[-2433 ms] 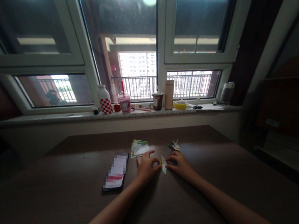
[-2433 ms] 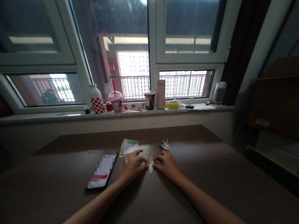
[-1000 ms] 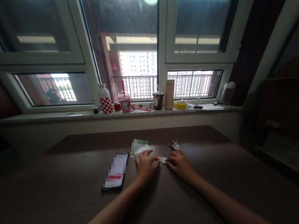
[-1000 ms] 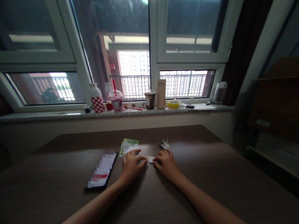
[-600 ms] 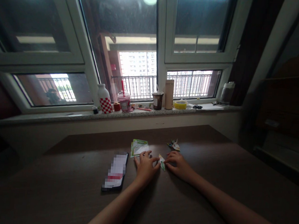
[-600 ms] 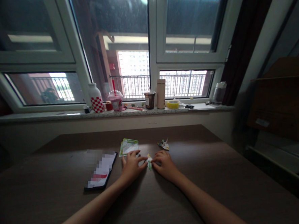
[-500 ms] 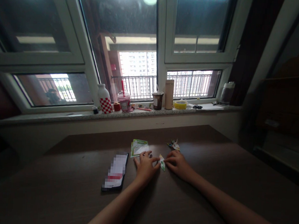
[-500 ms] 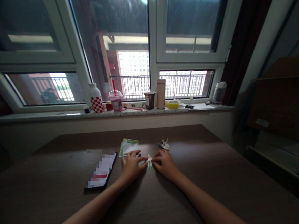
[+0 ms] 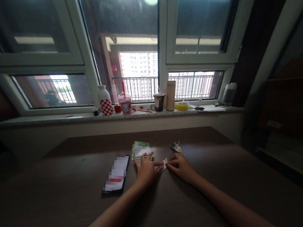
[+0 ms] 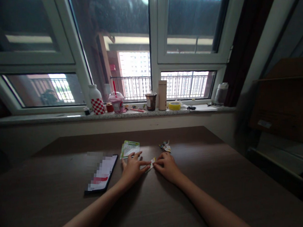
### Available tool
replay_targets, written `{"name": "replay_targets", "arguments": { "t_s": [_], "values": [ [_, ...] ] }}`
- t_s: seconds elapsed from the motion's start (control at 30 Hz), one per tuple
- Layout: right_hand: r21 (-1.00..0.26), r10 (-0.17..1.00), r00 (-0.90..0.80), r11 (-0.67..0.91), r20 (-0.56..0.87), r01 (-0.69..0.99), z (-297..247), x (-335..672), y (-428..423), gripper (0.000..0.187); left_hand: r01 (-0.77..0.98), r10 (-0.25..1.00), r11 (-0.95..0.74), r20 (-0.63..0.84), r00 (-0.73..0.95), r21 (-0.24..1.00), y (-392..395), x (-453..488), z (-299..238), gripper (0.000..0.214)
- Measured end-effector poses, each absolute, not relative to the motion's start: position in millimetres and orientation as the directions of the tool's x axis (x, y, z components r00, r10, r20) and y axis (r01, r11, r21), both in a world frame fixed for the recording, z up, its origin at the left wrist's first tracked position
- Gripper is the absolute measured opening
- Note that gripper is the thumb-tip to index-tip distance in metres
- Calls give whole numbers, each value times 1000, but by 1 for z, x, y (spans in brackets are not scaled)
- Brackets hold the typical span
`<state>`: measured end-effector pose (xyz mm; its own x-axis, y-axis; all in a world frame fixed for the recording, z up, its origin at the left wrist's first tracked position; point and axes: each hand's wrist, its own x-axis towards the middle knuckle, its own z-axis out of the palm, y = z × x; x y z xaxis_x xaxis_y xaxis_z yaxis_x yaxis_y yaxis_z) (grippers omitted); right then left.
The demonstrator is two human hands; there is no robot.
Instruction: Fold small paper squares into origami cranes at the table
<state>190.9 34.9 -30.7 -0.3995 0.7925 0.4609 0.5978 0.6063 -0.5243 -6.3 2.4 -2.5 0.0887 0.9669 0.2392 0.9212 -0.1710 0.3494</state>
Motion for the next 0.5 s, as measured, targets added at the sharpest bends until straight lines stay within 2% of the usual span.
{"name": "replay_targets", "arguments": {
  "t_s": [0.27,0.5],
  "values": [
    [-389,795,-426,590,433,707,-25,190,25,27,941,955,-187,275,107,283,-1,-9,-1,19],
    [-349,813,-437,566,385,746,-26,190,25,30,941,956,-199,264,125,275,0,-10,0,20]
  ]
}}
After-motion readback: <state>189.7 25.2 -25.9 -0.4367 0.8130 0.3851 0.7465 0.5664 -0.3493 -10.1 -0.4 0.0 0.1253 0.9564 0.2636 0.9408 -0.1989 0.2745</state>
